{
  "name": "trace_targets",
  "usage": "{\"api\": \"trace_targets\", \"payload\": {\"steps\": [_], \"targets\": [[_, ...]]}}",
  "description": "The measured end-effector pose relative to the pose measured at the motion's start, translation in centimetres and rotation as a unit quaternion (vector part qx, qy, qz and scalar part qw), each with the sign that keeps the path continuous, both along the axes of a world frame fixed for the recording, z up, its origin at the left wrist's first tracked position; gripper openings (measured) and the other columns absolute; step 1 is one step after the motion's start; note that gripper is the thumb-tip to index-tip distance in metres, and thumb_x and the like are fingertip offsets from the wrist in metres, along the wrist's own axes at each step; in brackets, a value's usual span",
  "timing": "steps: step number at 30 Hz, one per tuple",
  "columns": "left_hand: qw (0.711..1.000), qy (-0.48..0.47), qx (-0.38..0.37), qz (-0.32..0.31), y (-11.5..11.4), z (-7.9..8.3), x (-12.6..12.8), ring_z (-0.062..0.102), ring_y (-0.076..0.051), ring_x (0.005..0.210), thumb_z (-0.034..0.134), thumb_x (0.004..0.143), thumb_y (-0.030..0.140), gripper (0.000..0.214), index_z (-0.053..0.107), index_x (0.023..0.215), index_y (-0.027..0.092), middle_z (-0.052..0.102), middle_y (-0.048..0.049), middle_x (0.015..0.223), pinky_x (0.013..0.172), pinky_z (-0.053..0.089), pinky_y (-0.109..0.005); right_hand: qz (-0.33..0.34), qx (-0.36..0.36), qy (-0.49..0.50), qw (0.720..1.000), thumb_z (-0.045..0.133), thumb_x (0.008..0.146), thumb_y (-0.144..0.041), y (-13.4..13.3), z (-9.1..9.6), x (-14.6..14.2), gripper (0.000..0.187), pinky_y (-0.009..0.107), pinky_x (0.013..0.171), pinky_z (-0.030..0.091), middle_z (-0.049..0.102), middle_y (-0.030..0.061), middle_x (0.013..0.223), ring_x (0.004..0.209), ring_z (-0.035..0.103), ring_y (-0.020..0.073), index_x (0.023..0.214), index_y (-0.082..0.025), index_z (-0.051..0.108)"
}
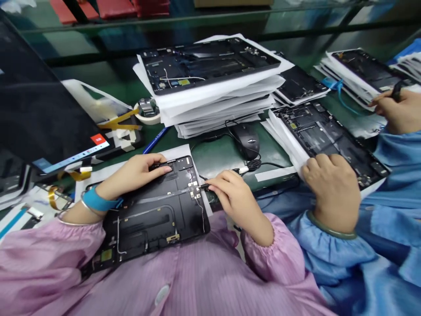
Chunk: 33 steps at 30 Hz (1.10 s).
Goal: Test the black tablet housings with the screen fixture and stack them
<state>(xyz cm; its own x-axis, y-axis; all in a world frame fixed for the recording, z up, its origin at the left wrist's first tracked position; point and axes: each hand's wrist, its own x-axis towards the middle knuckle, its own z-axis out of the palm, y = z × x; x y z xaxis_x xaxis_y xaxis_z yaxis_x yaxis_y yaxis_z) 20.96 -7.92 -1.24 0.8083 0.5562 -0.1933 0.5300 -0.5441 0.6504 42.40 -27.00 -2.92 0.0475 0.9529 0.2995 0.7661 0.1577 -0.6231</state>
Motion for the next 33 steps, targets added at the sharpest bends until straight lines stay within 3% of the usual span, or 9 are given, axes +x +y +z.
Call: {"api": "trace_targets", "payload": {"steps": [5,13,20,24,29,33], "targets": [[1.000,-0.007,0.007,-0.003,0.0,-0.1,0.0,0.056,-0.017,0.070,0.051,0.088,0.055,0.040,0.062,0.084,0.018,0.065,-0.0014,0.079,0.065,0.038,-0.027,0.018,-0.021,-0.044,0.999,0.046,0.100,-0.021,0.2,0.4,0.3,0.022,0.036,0.074,0.041,0.058,0.0046,0.080,0.078,0.052,0.0210,0.096,-0.020,0.068],[1.000,-0.022,0.010,-0.007,0.1,-0.3,0.0,0.054,-0.017,0.070,0.053,0.089,0.052,0.036,0.062,0.082,0.017,0.063,-0.0012,0.077,0.064,0.036,-0.027,0.012,-0.047,-0.066,0.997,0.042,0.102,-0.025,0.4,0.2,0.6,0.026,0.037,0.074,0.040,0.060,0.0060,0.082,0.080,0.052,0.0218,0.096,-0.020,0.067],[0.998,-0.044,0.032,-0.019,0.4,-0.3,0.4,0.054,-0.015,0.071,0.061,0.088,0.046,0.029,0.063,0.083,0.017,0.063,0.0002,0.078,0.064,0.034,-0.025,0.071,0.010,-0.068,0.995,0.046,0.100,-0.033,1.4,-1.1,1.9,0.025,0.036,0.071,0.045,0.066,0.0047,0.086,0.079,0.060,0.0224,0.097,-0.025,0.070],[0.999,-0.044,0.024,-0.005,0.9,-0.3,0.5,0.052,-0.013,0.068,0.063,0.087,0.046,0.030,0.062,0.081,0.017,0.061,0.0023,0.074,0.061,0.031,-0.024,0.096,0.067,-0.106,0.987,0.041,0.100,-0.028,1.7,-1.9,2.0,0.027,0.032,0.073,0.050,0.066,0.0050,0.094,0.084,0.064,0.0202,0.110,-0.023,0.066],[0.999,-0.047,0.019,-0.001,0.7,-0.3,0.5,0.050,-0.013,0.067,0.064,0.086,0.048,0.032,0.061,0.080,0.017,0.059,0.0026,0.072,0.059,0.030,-0.023,0.082,0.092,-0.166,0.978,0.038,0.101,-0.026,1.0,-2.5,1.1,0.029,0.033,0.083,0.051,0.064,0.0080,0.108,0.097,0.063,0.0212,0.118,-0.018,0.060],[0.998,-0.056,0.023,-0.001,0.8,-0.2,0.4,0.050,-0.013,0.068,0.063,0.086,0.047,0.031,0.061,0.079,0.017,0.060,0.0017,0.074,0.061,0.031,-0.023,0.067,0.098,-0.178,0.977,0.040,0.102,-0.029,1.0,-2.2,0.5,0.026,0.037,0.083,0.050,0.066,0.0083,0.104,0.093,0.063,0.0228,0.114,-0.017,0.061]]}}
